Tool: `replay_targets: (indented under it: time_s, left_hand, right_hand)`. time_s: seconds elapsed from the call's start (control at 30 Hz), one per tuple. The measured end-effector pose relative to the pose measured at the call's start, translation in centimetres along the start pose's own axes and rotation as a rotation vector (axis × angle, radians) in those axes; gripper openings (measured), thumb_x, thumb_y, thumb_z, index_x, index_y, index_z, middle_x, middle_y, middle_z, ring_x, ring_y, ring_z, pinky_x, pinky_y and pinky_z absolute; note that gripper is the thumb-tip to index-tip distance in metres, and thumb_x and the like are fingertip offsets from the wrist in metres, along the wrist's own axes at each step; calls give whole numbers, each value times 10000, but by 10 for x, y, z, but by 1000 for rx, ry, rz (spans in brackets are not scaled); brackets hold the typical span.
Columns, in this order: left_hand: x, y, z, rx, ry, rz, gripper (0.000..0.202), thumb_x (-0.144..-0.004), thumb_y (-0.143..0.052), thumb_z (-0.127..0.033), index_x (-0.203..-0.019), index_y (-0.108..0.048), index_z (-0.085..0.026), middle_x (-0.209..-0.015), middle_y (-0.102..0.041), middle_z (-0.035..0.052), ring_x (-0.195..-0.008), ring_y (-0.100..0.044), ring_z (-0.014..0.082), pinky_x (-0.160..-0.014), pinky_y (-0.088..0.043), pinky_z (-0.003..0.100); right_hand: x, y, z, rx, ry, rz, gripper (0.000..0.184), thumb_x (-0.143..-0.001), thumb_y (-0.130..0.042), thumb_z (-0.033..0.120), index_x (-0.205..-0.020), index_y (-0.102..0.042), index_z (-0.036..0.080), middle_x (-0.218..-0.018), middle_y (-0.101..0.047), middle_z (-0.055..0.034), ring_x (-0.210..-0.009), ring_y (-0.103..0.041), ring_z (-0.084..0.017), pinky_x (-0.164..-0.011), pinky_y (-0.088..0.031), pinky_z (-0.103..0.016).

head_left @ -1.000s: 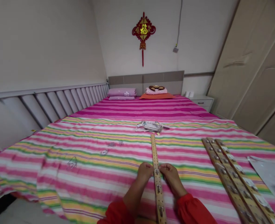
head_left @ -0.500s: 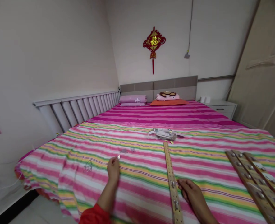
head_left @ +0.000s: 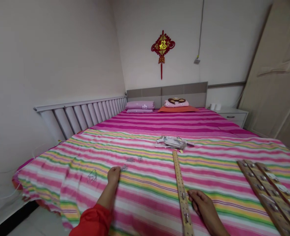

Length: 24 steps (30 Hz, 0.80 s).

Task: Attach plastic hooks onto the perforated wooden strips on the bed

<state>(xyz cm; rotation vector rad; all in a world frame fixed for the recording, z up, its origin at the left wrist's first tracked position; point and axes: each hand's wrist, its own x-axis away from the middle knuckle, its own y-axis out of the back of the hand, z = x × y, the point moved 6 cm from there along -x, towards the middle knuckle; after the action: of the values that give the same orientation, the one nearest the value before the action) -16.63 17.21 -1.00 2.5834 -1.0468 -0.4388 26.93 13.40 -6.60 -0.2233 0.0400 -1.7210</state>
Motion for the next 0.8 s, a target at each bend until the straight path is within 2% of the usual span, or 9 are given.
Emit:
replay_targets:
  time_s: [0.2, 0.33, 0.43, 0.53, 0.67, 0.73, 0.8]
  left_hand:
    - [31, 6, -15, 248, -63, 68, 352, -603, -576, -463, -727, -653, -142, -679, -646, 38, -669, -588, 179, -626, -456, 268]
    - [65, 10, -32, 389, -84, 166, 354, -611, -649, -467, -772, -668, -151, -645, -622, 14, -619, -564, 155, -582, -437, 249]
    - [93, 8, -50, 407, -129, 263, 351, -653, -654, -483, -797, -656, -162, -637, -602, 5, -610, -559, 150, -569, -436, 242]
    - [124, 9, -73, 401, -307, 293, 266, -736, -615, -427, -821, -642, -177, -776, -633, 42, -753, -599, 178, -668, -477, 271]
    - [169, 13, -102, 337, -673, 278, 119, -820, -546, -268, -852, -639, -201, -908, -624, 73, -904, -595, 196, -779, -485, 312]
    - [189, 16, -111, 315, -803, 282, 131, -832, -524, -196, -900, -634, -217, -942, -616, 74, -935, -591, 192, -796, -487, 314]
    - [204, 19, -117, 307, -872, 315, 175, -835, -514, -149, -942, -626, -229, -965, -608, 76, -947, -589, 186, -800, -489, 310]
  right_hand:
    - [2, 1, 1, -24, -3, 4, 415, -565, -702, 563, -601, -583, 166, -332, -400, 78, -312, -261, -42, -352, -148, -199]
    - [4, 0, 3, -33, -6, -1, 406, -579, -700, 552, -569, -562, 170, -317, -383, 80, -310, -254, -41, -353, -144, -201]
    - [5, -2, 5, -59, 9, 0, 393, -581, -707, 537, -582, -572, 168, -322, -396, 77, -309, -261, -43, -348, -149, -202]
    - [6, -2, 7, -92, 35, -7, 379, -575, -723, 515, -610, -592, 160, -352, -440, 67, -309, -286, -42, -345, -170, -197]
    - [10, 3, 11, -146, 79, -33, 358, -560, -749, 476, -609, -602, 154, -447, -541, 31, -326, -349, -44, -345, -221, -192]
    - [15, 5, 14, -167, 89, -50, 351, -559, -753, 469, -604, -601, 155, -477, -558, 24, -324, -356, -43, -337, -221, -191]
    - [23, 5, 18, -177, 84, -60, 340, -573, -752, 465, -623, -607, 161, -490, -551, 33, -320, -352, -42, -329, -206, -189]
